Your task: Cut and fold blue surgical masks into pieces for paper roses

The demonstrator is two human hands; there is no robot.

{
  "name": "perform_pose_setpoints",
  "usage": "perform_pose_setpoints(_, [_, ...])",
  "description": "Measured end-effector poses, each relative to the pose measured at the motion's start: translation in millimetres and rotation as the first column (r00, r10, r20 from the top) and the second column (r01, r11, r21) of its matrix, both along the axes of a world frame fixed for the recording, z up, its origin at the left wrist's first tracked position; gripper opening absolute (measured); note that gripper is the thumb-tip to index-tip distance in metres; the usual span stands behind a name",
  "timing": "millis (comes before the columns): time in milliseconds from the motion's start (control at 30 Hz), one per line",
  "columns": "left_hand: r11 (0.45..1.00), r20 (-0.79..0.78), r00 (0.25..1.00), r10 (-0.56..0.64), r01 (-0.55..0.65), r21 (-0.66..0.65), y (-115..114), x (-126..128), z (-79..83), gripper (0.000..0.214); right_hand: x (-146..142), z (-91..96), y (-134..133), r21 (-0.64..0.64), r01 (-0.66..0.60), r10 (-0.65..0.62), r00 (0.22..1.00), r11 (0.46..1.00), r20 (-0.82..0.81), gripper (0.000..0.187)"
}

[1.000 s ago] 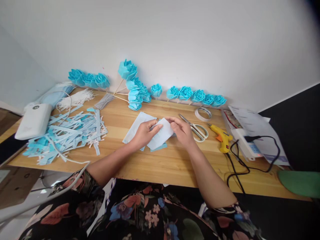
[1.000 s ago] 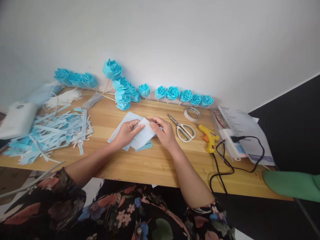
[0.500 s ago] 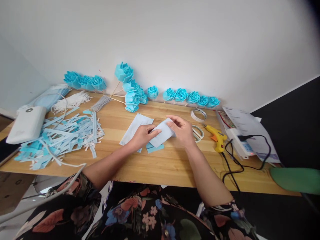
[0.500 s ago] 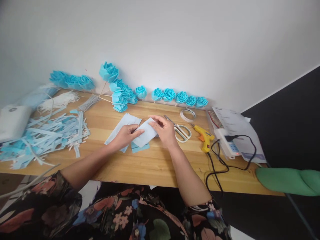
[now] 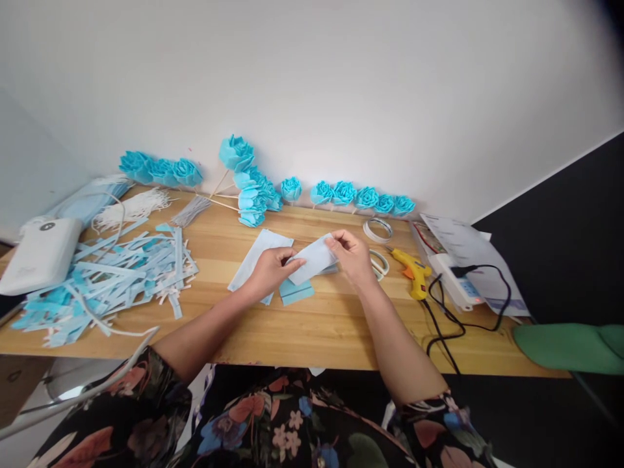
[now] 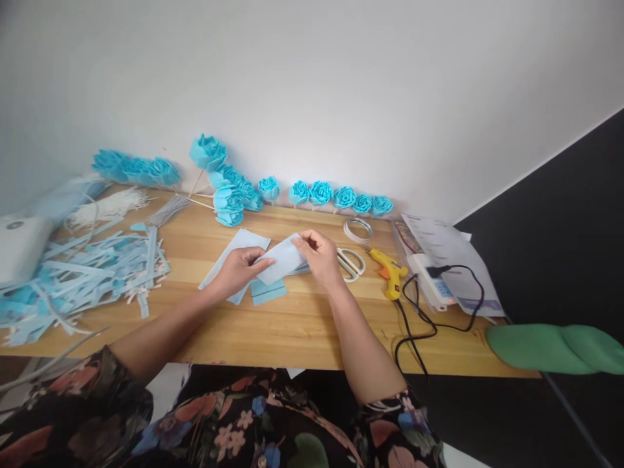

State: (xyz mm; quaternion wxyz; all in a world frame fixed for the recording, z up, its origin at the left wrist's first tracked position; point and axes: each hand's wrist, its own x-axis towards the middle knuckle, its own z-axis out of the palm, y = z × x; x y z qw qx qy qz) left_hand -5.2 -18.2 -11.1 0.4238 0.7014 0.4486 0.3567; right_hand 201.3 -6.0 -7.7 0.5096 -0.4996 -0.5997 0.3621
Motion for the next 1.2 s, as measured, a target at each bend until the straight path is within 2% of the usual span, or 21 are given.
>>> perform_pose_setpoints(233, [1.0, 0.025, 0.999, 0.02, -0.02, -0.007, -1, 1, 0.7, 0.033, 1, -0.9, 0, 0.002, -0.001, 0.001, 0.999, 1.0, 0.04, 0.025])
perform_pose_setpoints(467, [0.999, 0.001, 1.0, 0.03, -0.03, -0.025, 0, 1, 0.1, 0.03, 0, 0.5, -1, -0.007, -0.001, 0.001, 1.0, 1.0, -0.014, 0.022])
perform_pose_setpoints(733, [0.996, 0.078, 0.994, 0.077, -0.073, -0.045, 5, -2, -4.5, 0.033, 5, 8.2, 3, 0.033, 0.143, -0.138, 0.983, 0.989, -0.121, 0.023])
perform_pose_setpoints(900, [0.988, 0.168, 0.978, 0.123, -0.104, -0.117, 5, -2, -4.9, 0.03, 4, 7.5, 4, 0.023, 0.161, -0.156, 0.976, 0.987, -0.155, 0.024])
perform_pose_setpoints(1200, [0.986, 0.17, 0.977, 0.126, -0.105, -0.13, 5, -1, -10.1, 0.025, 3, 7.8, 3, 0.02, 0.165, -0.159, 0.971, 0.986, -0.18, 0.026])
